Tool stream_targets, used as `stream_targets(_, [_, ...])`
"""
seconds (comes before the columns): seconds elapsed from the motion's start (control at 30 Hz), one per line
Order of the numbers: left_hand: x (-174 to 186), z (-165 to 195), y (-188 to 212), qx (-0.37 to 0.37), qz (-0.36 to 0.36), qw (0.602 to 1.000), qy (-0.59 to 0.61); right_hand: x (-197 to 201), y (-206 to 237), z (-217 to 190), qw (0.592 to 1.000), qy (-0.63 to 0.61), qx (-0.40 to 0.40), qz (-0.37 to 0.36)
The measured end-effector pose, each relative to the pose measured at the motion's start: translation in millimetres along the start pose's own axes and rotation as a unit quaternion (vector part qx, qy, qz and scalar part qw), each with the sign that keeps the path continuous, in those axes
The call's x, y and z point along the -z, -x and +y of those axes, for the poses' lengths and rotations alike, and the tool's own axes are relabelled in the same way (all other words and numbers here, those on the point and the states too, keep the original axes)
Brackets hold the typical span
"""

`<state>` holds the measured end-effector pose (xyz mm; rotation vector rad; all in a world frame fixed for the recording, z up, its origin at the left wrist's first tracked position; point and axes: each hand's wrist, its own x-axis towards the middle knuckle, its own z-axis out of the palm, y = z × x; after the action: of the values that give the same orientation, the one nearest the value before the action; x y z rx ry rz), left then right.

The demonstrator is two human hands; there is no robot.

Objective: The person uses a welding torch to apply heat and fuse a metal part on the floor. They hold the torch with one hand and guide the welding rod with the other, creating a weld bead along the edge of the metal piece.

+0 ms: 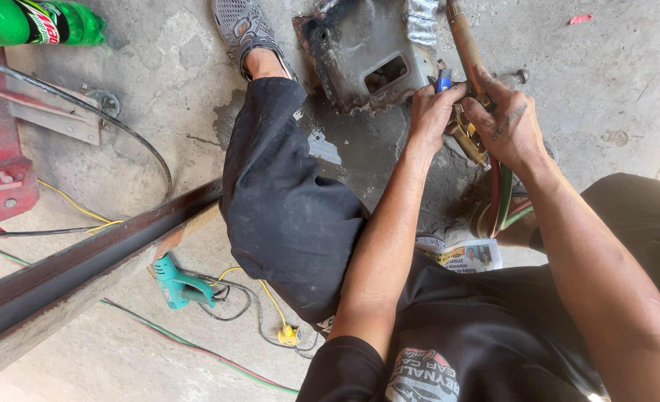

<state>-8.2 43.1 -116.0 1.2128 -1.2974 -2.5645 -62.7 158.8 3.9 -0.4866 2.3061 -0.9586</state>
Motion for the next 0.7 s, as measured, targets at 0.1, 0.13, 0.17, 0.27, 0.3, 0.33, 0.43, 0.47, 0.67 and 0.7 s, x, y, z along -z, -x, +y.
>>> stream_targets(0.1, [0.4, -0.4, -0.1, -0.007, 0.005, 1.0, -0.02, -0.1, -0.2, -1.3, 1.0, 0.001, -0.001, 0.0])
stream_targets(0.13, [0.6, -0.6, -0.1, -0.004, 0.004, 1.0, -0.014, 0.0, -0.4, -1.8, 1.0, 0.003, 0.0, 0.001])
stream_targets(0.17, [1.0, -0.9, -0.2, -0.003, 0.004, 1.0, -0.008, 0.1, -0.4, -2.3, 1.0, 0.002, -0.005, 0.0])
stream_targets(0.27, [1.1, -2.9, -2.6, 0.001, 0.003, 1.0, 0.003, 0.3, 0.3, -3.3, 1.0, 0.001, -0.013, -0.002])
stream_targets(0.3, [0.9, -4.0, -3.9, 0.001, 0.002, 1.0, 0.005, 0.2, 0.3, -3.5, 1.0, 0.002, -0.012, -0.001])
stream_targets(0.33, [1.1, -5.2, -5.2, 0.002, 0.003, 1.0, 0.003, 0.2, 0.1, -3.7, 1.0, 0.002, -0.011, 0.0])
stream_targets(0.43, [2.6, -9.6, -8.2, 0.001, 0.003, 1.0, -0.002, -0.3, 0.7, -3.0, 1.0, -0.001, -0.02, -0.002])
stream_targets(0.47, [3.1, -11.0, -8.9, 0.0, 0.002, 1.0, -0.002, -0.5, 0.7, -2.5, 1.0, 0.003, -0.011, 0.001])
stream_targets(0.67, [4.2, -13.0, -9.8, -0.011, 0.0, 1.0, -0.005, -1.3, -0.4, 0.0, 1.0, 0.007, 0.009, 0.006])
stream_targets(0.7, [4.2, -12.5, -9.1, -0.008, 0.0, 1.0, -0.002, -1.0, 0.0, 0.1, 1.0, 0.007, 0.011, 0.007])
